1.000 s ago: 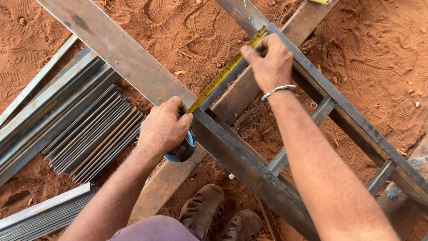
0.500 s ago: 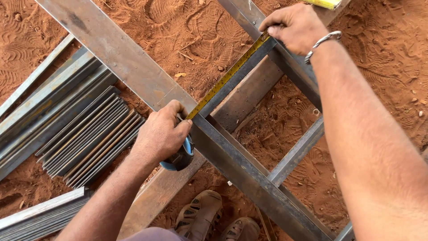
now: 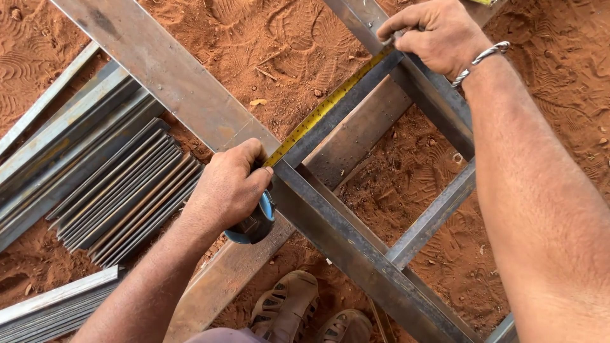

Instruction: The person uses a tape measure and a white marker to measure and mark intervals on a metal ladder-like frame. They measure the distance between rungs and mark the frame at regular intervals, then repeat the process on another section of the frame.

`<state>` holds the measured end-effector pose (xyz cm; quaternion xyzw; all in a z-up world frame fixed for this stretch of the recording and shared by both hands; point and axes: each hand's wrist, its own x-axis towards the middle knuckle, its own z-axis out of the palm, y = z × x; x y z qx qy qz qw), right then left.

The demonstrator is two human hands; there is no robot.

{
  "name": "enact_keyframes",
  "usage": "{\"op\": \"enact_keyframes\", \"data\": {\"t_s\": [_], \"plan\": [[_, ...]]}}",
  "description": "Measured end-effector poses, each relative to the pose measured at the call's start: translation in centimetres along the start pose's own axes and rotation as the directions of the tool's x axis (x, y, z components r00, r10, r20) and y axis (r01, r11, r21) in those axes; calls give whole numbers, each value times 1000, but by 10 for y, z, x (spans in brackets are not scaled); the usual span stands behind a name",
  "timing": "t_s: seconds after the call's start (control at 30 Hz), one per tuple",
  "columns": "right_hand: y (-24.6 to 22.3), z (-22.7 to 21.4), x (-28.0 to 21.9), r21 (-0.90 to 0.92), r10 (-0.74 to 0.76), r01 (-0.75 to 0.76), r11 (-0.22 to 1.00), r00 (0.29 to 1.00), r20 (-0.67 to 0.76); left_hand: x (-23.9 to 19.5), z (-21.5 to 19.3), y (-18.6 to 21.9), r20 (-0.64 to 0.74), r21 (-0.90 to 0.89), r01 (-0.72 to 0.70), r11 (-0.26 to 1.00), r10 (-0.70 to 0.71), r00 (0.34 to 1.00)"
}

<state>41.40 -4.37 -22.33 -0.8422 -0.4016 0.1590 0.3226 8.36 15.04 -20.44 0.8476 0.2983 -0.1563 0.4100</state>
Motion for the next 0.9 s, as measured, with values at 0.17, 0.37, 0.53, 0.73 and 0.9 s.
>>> {"op": "enact_keyframes", "data": {"t_s": [0.17, 0.37, 0.53, 0.73, 0.9], "plan": [[-6, 6, 2, -94, -9, 8, 996, 1000, -12, 4, -2, -4, 26, -61, -43, 997, 45, 999], [-14, 3, 1, -103, 64, -65, 993, 998, -14, 15, -9, -13, 185, -237, 69, 969, -25, 982], [-15, 5, 2, -102, 68, -71, 992, 997, -28, 19, -8, -16, 169, -282, 31, 959, 17, 985], [-20, 2, 2, -126, 106, -105, 986, 994, -5, 19, -12, -18, 202, -344, 122, 931, -53, 978], [-18, 1, 3, -184, 65, -60, 981, 998, 23, 19, -9, -17, 176, -315, 100, 944, -45, 983]]}}
